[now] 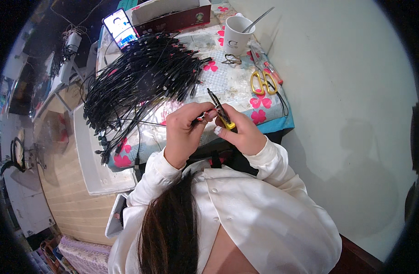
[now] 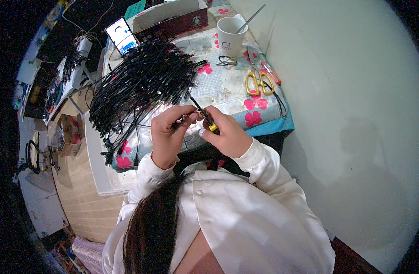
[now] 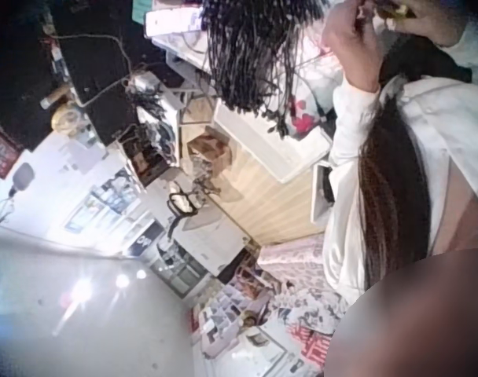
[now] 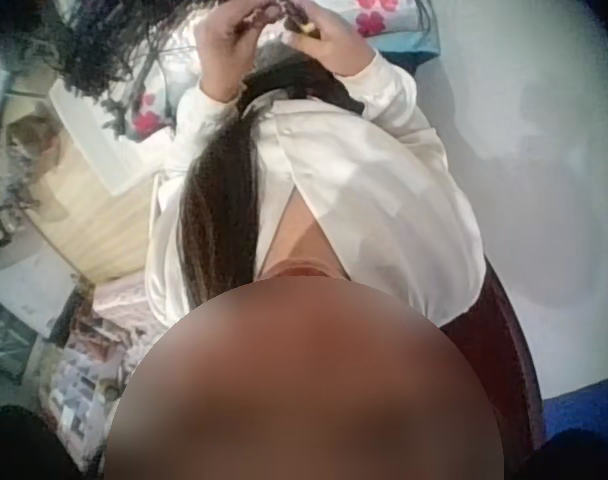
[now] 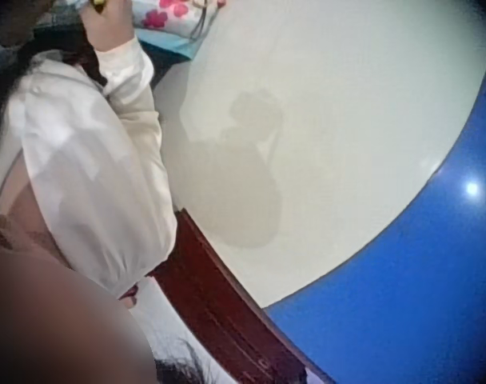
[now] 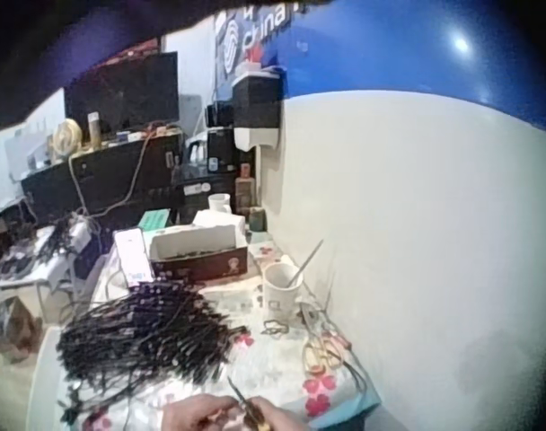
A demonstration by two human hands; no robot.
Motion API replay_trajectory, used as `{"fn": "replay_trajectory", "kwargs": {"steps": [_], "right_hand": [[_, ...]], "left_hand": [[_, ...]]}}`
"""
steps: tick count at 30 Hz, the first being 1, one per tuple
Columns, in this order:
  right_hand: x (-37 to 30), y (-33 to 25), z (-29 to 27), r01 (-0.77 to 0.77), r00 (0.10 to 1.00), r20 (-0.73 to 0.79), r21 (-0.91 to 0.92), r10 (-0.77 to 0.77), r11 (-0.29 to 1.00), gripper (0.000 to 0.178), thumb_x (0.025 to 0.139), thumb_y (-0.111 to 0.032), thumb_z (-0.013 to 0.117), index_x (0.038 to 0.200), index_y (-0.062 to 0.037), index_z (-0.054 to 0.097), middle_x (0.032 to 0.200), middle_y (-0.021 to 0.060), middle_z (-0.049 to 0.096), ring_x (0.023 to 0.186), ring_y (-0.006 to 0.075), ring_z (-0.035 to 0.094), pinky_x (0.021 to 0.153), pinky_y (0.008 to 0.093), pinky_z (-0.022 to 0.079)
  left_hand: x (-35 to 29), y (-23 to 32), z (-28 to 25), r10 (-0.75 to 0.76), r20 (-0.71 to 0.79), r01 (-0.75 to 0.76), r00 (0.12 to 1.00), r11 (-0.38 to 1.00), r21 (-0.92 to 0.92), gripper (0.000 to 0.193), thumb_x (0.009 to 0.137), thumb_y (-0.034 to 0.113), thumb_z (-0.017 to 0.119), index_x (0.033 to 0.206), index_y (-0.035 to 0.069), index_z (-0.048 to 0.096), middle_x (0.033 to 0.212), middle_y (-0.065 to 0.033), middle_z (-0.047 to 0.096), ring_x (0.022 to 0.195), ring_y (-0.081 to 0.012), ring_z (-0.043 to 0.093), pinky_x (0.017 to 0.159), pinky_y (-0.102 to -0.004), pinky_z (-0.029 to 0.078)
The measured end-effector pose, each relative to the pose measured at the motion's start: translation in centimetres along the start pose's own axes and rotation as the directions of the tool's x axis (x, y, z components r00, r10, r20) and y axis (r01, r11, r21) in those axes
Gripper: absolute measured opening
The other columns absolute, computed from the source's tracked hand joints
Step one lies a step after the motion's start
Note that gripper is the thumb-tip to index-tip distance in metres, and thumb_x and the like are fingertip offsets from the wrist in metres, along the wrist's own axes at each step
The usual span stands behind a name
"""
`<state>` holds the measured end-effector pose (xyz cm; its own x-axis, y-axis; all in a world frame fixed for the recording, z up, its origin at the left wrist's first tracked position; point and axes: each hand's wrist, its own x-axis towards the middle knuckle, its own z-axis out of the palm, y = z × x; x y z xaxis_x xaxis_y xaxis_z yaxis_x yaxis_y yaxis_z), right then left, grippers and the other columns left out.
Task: The person uses yellow-handled pliers to strip and trim the ends of black cables. They repeatedly pick cables from a pile on the table, cut the ends, and place the processed cables into a white bin. The person also uses scissors to cut the cables.
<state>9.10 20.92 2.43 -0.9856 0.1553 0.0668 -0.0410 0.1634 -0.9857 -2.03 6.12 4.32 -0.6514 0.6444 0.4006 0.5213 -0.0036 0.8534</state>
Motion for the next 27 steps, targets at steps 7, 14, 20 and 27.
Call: {"fn": "replay_trajectory", "kwargs": {"steps": [7,14,20,27], "right_hand": [[0.3,0.8,-0.2,-0.007,1.000,0.005,-0.111,0.008,0.994,0.028,0.085,-0.009,0.067,0.109,0.0005,0.055,0.087,0.0156,0.063,0.080,0.0286,0.061,0.074,0.0381,0.048],[-0.4,0.2,0.8,-0.252,0.966,0.049,0.411,0.255,0.876,0.038,0.091,-0.009,0.064,0.126,-0.0005,0.052,0.108,0.0062,0.063,0.101,0.0163,0.059,0.090,0.0313,0.047],[-0.2,0.4,2.0,-0.146,0.986,-0.038,0.261,0.161,0.954,0.042,0.091,-0.007,0.064,0.129,-0.0002,0.048,0.107,0.0072,0.060,0.100,0.0157,0.057,0.091,0.0311,0.046],[-0.4,1.4,1.7,-0.091,0.995,-0.038,0.109,0.096,0.990,0.038,0.085,-0.005,0.063,0.121,-0.0021,0.050,0.093,0.0069,0.057,0.086,0.0213,0.055,0.080,0.0342,0.046]], "left_hand": [[-0.2,0.2,-0.3,-0.074,0.030,0.075,0.997,0.997,-0.029,0.013,0.085,0.001,0.071,0.097,0.000,0.070,0.082,-0.0144,0.069,0.069,-0.0269,0.065,0.064,-0.0318,0.050],[-1.0,-0.1,0.6,0.027,-0.087,-0.015,0.996,0.991,0.135,0.026,0.078,-0.004,0.071,0.103,0.001,0.069,0.082,-0.0141,0.067,0.071,-0.0300,0.065,0.064,-0.0342,0.051],[-1.5,-0.8,1.1,0.248,-0.063,-0.206,0.967,0.899,0.386,0.050,0.061,-0.004,0.073,0.111,0.001,0.067,0.090,-0.0123,0.066,0.076,-0.0300,0.064,0.064,-0.0376,0.052],[-1.4,-1.1,1.3,0.340,-0.029,-0.286,0.940,0.832,0.475,0.047,0.063,0.000,0.070,0.110,-0.001,0.066,0.088,-0.0108,0.064,0.074,-0.0281,0.062,0.063,-0.0374,0.050]]}}
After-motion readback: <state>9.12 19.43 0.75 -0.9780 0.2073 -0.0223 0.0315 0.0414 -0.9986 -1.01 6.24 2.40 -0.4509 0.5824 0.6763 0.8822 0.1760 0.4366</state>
